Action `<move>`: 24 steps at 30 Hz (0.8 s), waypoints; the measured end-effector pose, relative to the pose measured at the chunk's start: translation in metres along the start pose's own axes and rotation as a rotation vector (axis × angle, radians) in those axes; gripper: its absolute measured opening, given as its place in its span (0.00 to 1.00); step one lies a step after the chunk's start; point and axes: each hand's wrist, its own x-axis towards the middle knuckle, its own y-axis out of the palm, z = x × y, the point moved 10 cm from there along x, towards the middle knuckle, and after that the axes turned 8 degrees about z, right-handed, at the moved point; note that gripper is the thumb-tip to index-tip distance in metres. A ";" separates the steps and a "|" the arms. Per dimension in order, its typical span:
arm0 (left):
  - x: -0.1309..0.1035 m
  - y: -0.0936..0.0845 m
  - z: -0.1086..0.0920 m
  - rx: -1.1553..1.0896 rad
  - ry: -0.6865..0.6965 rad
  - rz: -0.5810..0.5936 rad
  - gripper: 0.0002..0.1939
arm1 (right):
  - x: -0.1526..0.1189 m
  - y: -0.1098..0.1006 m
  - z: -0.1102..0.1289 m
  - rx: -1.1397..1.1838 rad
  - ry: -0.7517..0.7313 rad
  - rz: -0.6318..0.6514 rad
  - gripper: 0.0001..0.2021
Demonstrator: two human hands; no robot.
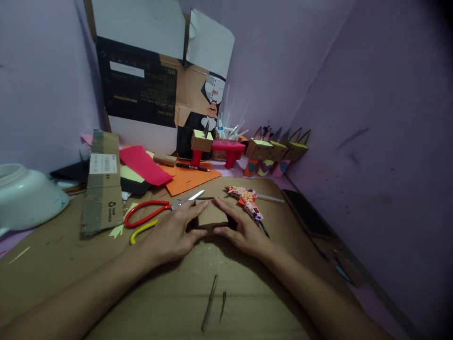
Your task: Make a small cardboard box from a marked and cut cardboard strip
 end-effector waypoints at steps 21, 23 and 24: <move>0.000 0.001 0.003 -0.024 -0.005 -0.012 0.29 | 0.000 0.000 -0.001 0.051 0.054 0.047 0.32; 0.000 0.000 0.003 -0.014 -0.014 -0.017 0.30 | 0.001 -0.001 -0.002 0.096 0.088 0.030 0.27; 0.000 0.000 0.003 -0.009 -0.018 -0.016 0.30 | 0.001 -0.002 -0.003 0.118 0.111 0.015 0.25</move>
